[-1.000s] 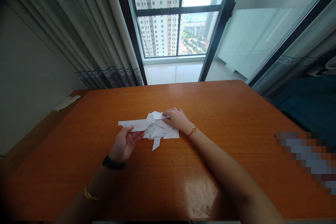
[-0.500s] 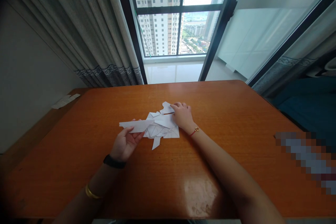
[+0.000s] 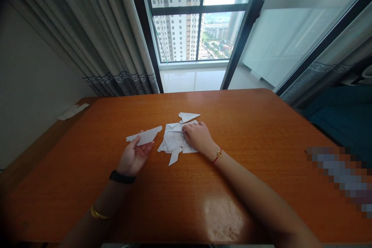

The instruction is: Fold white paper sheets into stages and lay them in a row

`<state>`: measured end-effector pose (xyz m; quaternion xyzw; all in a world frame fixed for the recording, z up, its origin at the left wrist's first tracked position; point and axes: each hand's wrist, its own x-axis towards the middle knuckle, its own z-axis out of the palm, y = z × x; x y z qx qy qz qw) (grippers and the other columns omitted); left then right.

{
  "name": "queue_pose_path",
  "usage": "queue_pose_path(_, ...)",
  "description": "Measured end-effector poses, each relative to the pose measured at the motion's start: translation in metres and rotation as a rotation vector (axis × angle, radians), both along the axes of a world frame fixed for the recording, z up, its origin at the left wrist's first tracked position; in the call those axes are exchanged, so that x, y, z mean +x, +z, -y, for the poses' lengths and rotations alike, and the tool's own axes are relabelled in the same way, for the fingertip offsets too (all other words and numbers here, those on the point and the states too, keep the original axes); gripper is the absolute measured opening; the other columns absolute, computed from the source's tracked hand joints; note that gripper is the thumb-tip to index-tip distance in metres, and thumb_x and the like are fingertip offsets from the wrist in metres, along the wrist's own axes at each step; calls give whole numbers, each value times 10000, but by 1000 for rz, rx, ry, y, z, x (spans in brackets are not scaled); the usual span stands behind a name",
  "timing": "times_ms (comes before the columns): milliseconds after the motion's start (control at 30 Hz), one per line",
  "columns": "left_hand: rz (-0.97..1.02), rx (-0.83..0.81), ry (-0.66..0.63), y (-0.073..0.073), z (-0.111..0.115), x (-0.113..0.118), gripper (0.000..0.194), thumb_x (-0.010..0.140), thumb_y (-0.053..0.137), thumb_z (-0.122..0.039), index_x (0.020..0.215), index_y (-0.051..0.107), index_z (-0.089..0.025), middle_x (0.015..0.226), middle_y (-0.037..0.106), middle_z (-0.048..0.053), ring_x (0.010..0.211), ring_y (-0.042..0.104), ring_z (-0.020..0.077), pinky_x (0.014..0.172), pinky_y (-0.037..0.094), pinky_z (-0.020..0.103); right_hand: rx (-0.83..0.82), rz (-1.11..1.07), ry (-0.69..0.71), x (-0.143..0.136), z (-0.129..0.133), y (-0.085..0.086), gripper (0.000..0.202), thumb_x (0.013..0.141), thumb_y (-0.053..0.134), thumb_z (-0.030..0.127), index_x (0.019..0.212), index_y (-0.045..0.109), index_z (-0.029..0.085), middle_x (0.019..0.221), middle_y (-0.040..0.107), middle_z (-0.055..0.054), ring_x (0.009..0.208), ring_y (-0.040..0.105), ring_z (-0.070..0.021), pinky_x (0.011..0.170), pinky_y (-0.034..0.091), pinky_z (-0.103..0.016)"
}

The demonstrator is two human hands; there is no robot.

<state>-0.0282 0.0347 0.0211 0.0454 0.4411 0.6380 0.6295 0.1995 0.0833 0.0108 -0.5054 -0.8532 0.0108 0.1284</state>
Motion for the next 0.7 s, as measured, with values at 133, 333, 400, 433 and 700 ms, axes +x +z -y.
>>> queue_pose_path(133,14,6,19,-1,-2,-3,220,913,461,-130,1080,598,-168,925,715,71,767,704,175,652,598,291,71,-61,-59,12,-2,5,231,944,416,252,959,638,190,869,704,-68,806,609,-191,746,304,-305)
queue_pose_path(333,21,37,23,0,-2,-3,229,921,442,-126,1088,594,-163,916,710,76,762,705,180,643,598,295,169,-124,-76,21,-1,6,211,910,458,195,957,664,205,1019,694,-74,973,561,-222,883,282,-358)
queue_pose_path(400,18,33,18,0,-2,-3,234,925,434,-126,1096,590,-160,916,708,80,763,705,183,641,599,298,141,-138,-46,20,2,6,178,863,518,185,952,666,225,1125,665,-55,1071,519,-233,951,240,-396)
queue_pose_path(433,17,28,17,0,-2,-3,234,926,433,-127,1098,588,-160,917,707,81,765,706,185,641,599,300,119,-147,-28,20,5,7,173,838,545,192,958,665,229,1171,642,-50,1107,497,-238,964,233,-405)
queue_pose_path(700,23,26,-1,-2,-2,-3,235,925,436,-134,1105,585,-163,923,702,89,759,706,186,639,599,301,-39,-96,161,3,40,11,416,777,615,439,1135,613,227,1238,570,-85,1120,437,-287,982,230,-444)
